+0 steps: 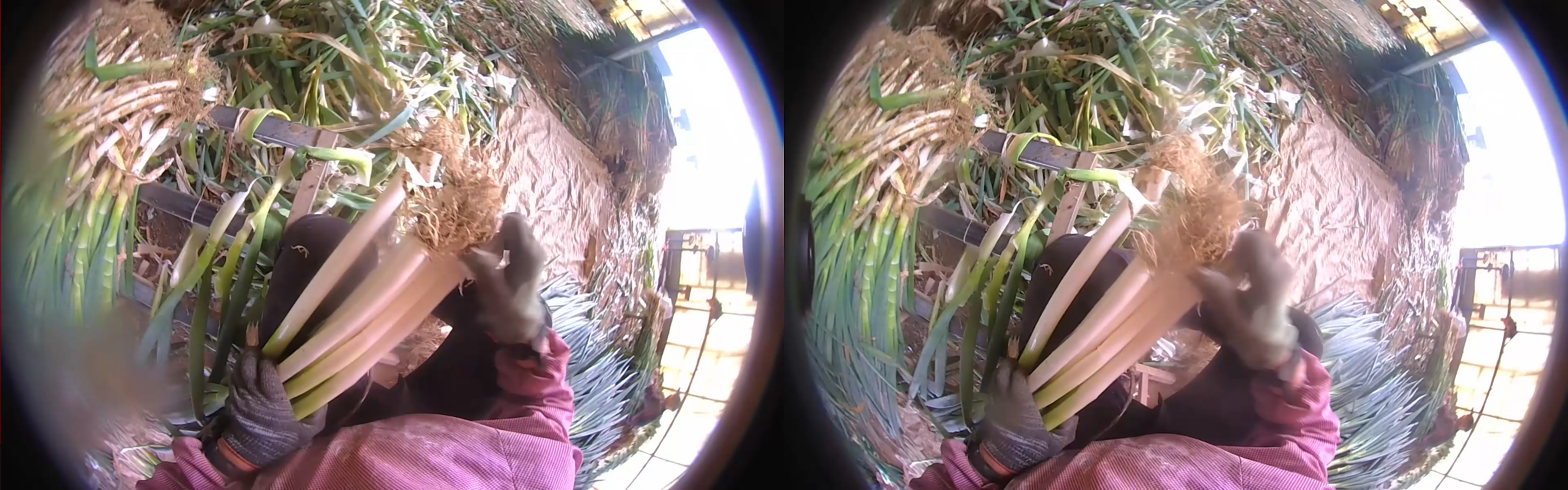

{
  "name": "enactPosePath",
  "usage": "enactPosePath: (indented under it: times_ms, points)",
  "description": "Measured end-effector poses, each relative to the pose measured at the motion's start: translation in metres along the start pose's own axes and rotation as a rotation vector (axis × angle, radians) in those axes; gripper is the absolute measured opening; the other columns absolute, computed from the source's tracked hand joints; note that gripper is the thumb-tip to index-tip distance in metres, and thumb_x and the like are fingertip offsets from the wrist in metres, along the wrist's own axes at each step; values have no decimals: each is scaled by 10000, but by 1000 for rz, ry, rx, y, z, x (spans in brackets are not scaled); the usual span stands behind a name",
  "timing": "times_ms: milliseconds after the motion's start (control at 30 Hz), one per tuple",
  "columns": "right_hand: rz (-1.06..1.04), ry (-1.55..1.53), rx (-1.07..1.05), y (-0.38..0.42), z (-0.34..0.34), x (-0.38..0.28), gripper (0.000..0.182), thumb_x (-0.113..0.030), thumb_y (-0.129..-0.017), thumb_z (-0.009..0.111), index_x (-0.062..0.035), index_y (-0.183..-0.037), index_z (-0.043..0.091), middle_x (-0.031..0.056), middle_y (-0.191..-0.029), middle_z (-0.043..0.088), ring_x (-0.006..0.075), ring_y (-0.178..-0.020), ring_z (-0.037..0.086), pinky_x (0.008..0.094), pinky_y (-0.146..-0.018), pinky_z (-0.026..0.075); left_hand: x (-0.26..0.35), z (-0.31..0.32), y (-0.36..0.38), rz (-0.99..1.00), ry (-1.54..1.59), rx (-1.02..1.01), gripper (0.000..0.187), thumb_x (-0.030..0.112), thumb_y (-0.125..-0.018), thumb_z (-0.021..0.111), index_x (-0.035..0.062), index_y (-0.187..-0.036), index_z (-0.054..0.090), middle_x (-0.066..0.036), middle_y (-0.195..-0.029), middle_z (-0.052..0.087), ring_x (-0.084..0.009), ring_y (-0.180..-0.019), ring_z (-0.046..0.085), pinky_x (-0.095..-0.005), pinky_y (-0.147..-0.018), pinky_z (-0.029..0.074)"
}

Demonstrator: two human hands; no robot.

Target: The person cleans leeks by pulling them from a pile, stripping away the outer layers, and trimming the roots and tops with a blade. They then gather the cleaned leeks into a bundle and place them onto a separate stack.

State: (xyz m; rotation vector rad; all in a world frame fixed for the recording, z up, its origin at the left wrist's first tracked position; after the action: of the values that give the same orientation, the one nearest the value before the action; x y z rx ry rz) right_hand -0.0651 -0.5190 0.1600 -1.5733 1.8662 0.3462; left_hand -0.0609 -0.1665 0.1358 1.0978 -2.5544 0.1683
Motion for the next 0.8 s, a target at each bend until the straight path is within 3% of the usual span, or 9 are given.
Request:
enactPosePath:
  times_ms: [133,300,367,500,567,600,667,733,800]
  points:
    - [-127,696,200,-30,41,21,150,-158,-684,720,-83,-770,622,115,-803,618,292,-728,621,393,-603,494,0,9,9,48,41,21,1108,376,-655,768,-155,-1382,122,-419,-1246,343,-531,-1077,464,-600,-898,419]
    - [767,380,153,-117,20,178,208,-209,-762,658,-57,-903,669,148,-762,653,281,-757,658,402,-704,514,6,1,10,-172,-73,-151,1054,408,-585,819,-135,-1313,285,-359,-1215,426,-485,-1051,517,-545,-924,423]
    - [863,192,77,-116,15,198,251,-229,-793,633,-47,-956,688,161,-745,667,277,-769,673,405,-744,522,4,0,11,-153,-9,-118,1032,413,-562,812,-124,-1291,317,-326,-1182,444,-490,-1090,467,-562,-961,370]
    - [267,-176,-292,-98,66,179,822,-175,-712,734,-33,-1434,366,175,-1402,473,301,-1292,451,359,-1063,386,-5,2,6,-270,102,-217,1000,347,-573,843,-106,-1288,310,-278,-1113,529,-406,-976,580,-462,-876,472]
    - [231,-900,-326,-61,58,155,842,-143,-753,742,-68,-1468,303,170,-1509,319,311,-1387,312,409,-1162,250,-7,1,3,-243,124,-215,991,307,-588,850,-94,-1302,292,-260,-1092,559,-375,-942,612,-426,-846,502]
    - [-114,-1106,-256,-53,77,165,830,-193,-773,750,-58,-1463,311,180,-1504,328,309,-1389,312,401,-1152,257,-8,0,4,-231,139,-207,991,301,-590,851,-92,-1307,291,-256,-1090,562,-368,-943,612,-421,-845,503]
    - [-286,-1564,23,-14,89,130,765,-320,-803,741,-5,-1406,390,178,-1438,424,248,-1335,393,368,-1106,322,-4,1,2,-232,135,-198,1002,293,-590,851,-90,-1321,281,-255,-1096,557,-363,-954,605,-420,-854,498]
    - [-117,-1394,434,23,99,87,645,-319,-797,751,-1,-1304,511,132,-1281,540,209,-1157,522,351,-994,405,0,-1,1,-256,82,-208,1024,290,-586,849,-91,-1338,267,-259,-1113,543,-368,-974,593,-429,-874,488]
    - [-32,-903,476,23,122,96,439,-209,-826,705,-23,-1201,573,80,-1069,618,203,-940,587,344,-858,477,-2,1,3,-205,70,-173,1015,375,-576,839,-129,-1282,313,-291,-1132,501,-415,-982,565,-479,-884,464]
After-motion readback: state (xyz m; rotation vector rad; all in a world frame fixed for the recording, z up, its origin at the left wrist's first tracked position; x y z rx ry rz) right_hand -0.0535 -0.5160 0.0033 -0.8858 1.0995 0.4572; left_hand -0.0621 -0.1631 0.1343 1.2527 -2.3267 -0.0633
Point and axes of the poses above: each hand's wrist, its own y-axis away from the middle knuckle, its own z-axis out of the palm, x = y × z, the point moved 1 cm from there along -y, towards the middle knuckle
